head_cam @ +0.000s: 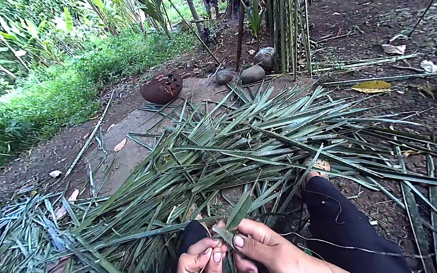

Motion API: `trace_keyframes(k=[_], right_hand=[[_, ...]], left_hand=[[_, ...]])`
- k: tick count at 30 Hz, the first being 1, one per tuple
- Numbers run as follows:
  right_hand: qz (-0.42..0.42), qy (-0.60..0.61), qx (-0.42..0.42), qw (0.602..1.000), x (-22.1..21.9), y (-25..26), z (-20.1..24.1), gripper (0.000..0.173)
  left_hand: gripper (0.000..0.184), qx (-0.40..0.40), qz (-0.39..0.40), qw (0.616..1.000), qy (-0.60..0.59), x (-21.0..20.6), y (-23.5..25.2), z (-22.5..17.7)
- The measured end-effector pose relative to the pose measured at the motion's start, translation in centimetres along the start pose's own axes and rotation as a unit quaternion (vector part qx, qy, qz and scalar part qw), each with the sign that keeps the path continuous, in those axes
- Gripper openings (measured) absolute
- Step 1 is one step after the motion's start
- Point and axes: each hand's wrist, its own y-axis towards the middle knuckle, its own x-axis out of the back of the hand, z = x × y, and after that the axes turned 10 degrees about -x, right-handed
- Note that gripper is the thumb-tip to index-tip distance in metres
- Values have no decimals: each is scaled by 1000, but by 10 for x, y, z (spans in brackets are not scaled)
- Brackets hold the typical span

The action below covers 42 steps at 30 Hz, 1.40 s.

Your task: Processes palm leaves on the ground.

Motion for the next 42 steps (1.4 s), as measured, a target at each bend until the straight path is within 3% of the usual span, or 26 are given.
trace_keyframes(k=[2, 6, 7, 9, 12, 15, 20, 23, 26, 28, 30, 33, 36, 39, 42], right_hand=[[-55, -9, 3, 998, 7, 3, 9, 27], [-280, 28, 61, 958, 55, 21, 42, 37], [-289, 22, 51, 956, 65, 22, 47, 39], [-222, -21, -1, 975, 66, 20, 44, 43], [-12, -50, -58, 997, 50, 12, 25, 45], [72, -50, -86, 993, 27, 13, 15, 48], [111, -21, -79, 990, 15, 18, 8, 42], [81, -15, -63, 995, 17, 14, 11, 41], [-71, 26, -12, 997, 43, 18, 33, 41], [-203, 65, 29, 977, 76, 25, 55, 41], [-238, 48, 32, 970, 96, 25, 66, 43], [-60, -24, -41, 997, 80, 10, 52, 44], [96, -72, -109, 987, 46, 3, 33, 48], [129, -61, -110, 984, 26, 8, 20, 48], [93, -73, -87, 989, 25, 13, 25, 36]], left_hand=[[13, -12, -5, 1000, 14, 2, 1, 2], [14, -48, -24, 997, 63, 21, 6, 5], [15, -50, -28, 996, 71, 25, 7, 6], [17, -51, -42, 994, 82, 26, 8, 11], [18, -55, -46, 994, 82, 21, 6, 18], [19, -64, -23, 994, 88, 15, 3, 17], [15, -108, 5, 986, 127, 10, -1, 16], [14, -117, 18, 984, 130, 9, -3, 16], [14, -123, 27, 984, 128, 10, -6, 17], [13, -120, 22, 984, 132, 11, -8, 15], [13, -120, 17, 983, 141, 14, -10, 16], [12, -132, 10, 980, 152, 15, -8, 23], [11, -139, 13, 977, 160, 12, -7, 23], [8, -145, 18, 975, 167, 9, -9, 20], [9, -147, 16, 976, 160, 8, -10, 18]])
